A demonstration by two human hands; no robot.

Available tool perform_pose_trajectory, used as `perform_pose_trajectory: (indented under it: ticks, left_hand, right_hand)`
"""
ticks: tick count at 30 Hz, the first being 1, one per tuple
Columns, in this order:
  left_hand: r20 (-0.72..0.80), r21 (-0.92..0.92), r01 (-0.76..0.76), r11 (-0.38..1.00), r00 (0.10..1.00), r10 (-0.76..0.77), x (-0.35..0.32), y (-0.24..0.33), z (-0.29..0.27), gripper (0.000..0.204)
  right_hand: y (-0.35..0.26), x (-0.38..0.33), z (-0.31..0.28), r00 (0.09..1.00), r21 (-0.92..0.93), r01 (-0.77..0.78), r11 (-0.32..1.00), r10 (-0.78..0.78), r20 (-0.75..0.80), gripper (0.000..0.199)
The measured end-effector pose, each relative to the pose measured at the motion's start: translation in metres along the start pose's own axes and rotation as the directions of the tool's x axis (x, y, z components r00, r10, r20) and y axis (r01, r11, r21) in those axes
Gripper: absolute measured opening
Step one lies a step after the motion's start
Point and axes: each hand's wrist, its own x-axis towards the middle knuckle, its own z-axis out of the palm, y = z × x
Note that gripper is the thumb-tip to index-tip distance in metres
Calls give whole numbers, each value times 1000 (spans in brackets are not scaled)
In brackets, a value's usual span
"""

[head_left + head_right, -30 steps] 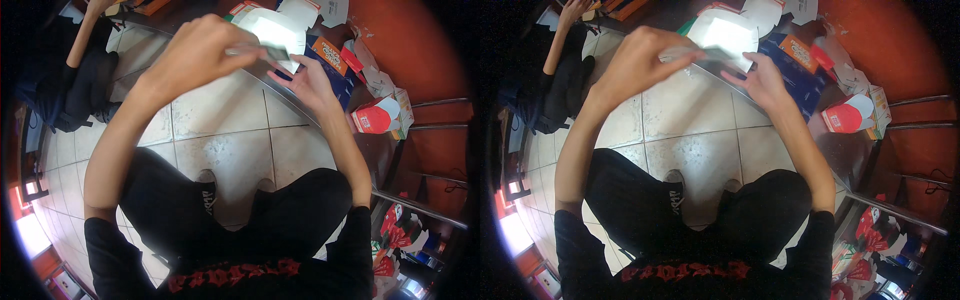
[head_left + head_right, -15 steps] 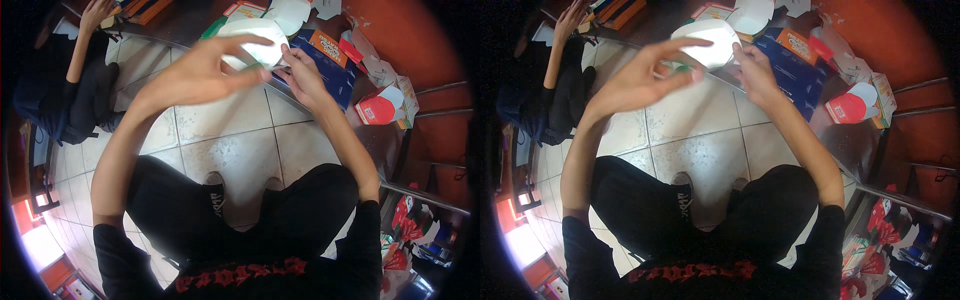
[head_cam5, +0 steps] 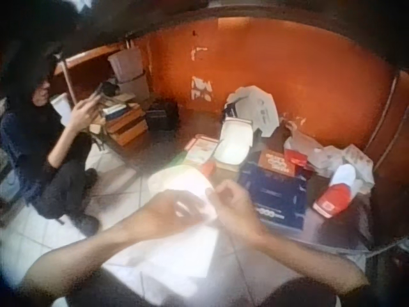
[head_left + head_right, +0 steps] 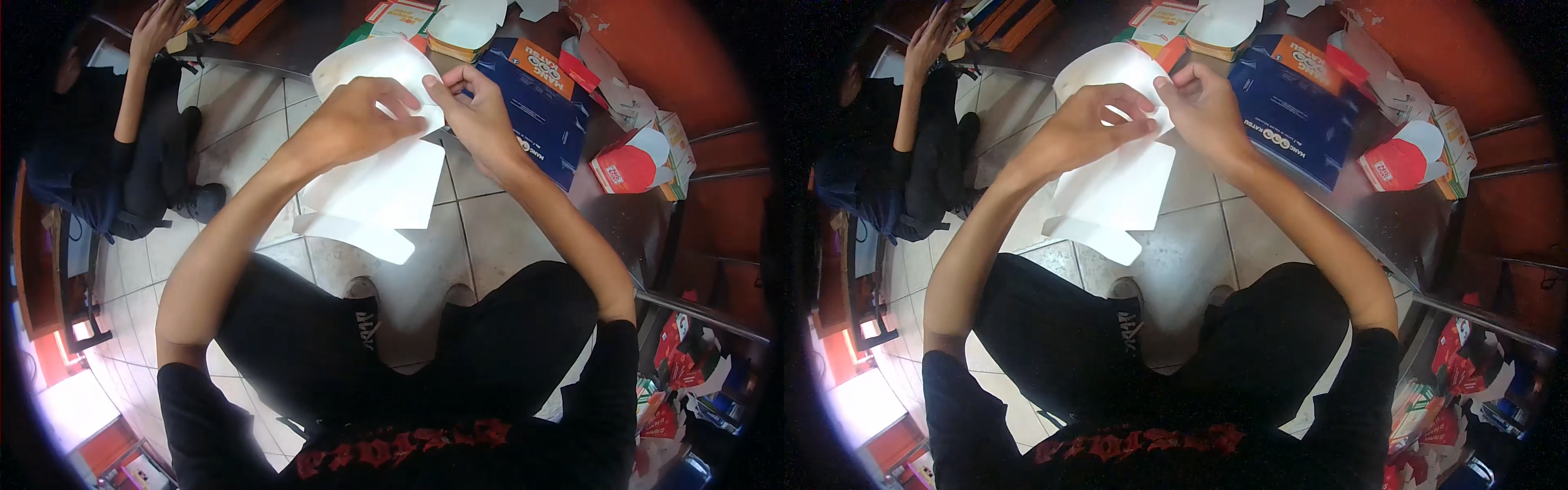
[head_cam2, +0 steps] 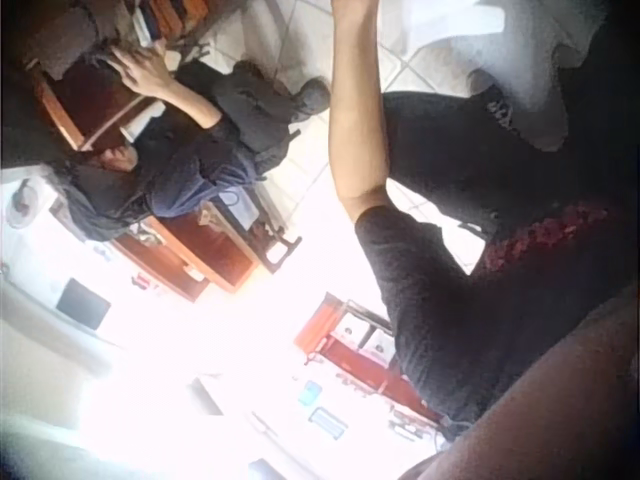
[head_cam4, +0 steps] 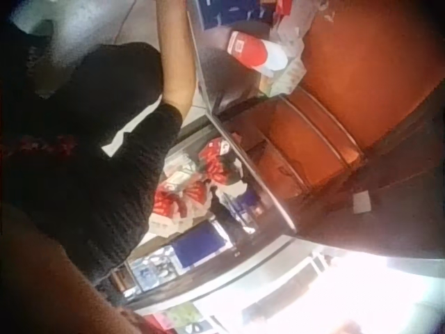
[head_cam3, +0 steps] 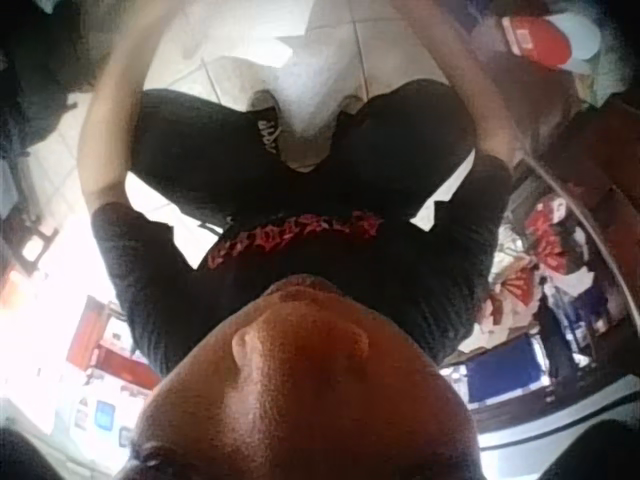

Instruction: The person assembles cardboard food boxes by hand while sitting on the floor, folding and interlocking the tabs of multiple flat containers.

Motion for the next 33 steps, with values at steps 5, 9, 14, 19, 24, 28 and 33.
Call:
perform_pose_trajectory:
  ticks: [5, 9, 14, 19, 24, 28, 33]
  left_hand:
    - [-86, 11, 23, 1000, 996, -22, -2, 1, 4, 43]
    - [-181, 187, -148, 971, 966, 182, -6, -6, 7, 44]
    - [-198, 304, -159, 939, 954, 225, -6, -1, 6, 35]
    - [-190, 139, -34, 990, 980, 60, -3, 6, -6, 27]
    - [-120, -192, -15, 981, 993, -8, 8, -27, -10, 24]
    - [-31, -350, 160, 923, 983, -182, 13, -39, -13, 23]
    - [-26, -396, 170, 902, 980, -196, 11, -30, -2, 23]
  right_hand:
    - [-1, -3, 0, 999, 97, -30, 995, 29, 18, 27]
    - [-16, -8, 3, 988, 221, -156, 963, 149, 47, 23]
    - [-14, -7, 2, 980, 369, -198, 908, 187, 67, 20]
    - [-6, -4, -2, 974, 457, -226, 860, 204, 97, 19]
    - [-3, -5, -2, 961, 304, -237, 923, 176, 215, 20]
    - [2, -4, -4, 951, 247, -228, 942, 161, 262, 27]
    - [10, 1, -8, 950, 171, -202, 964, 151, 272, 34]
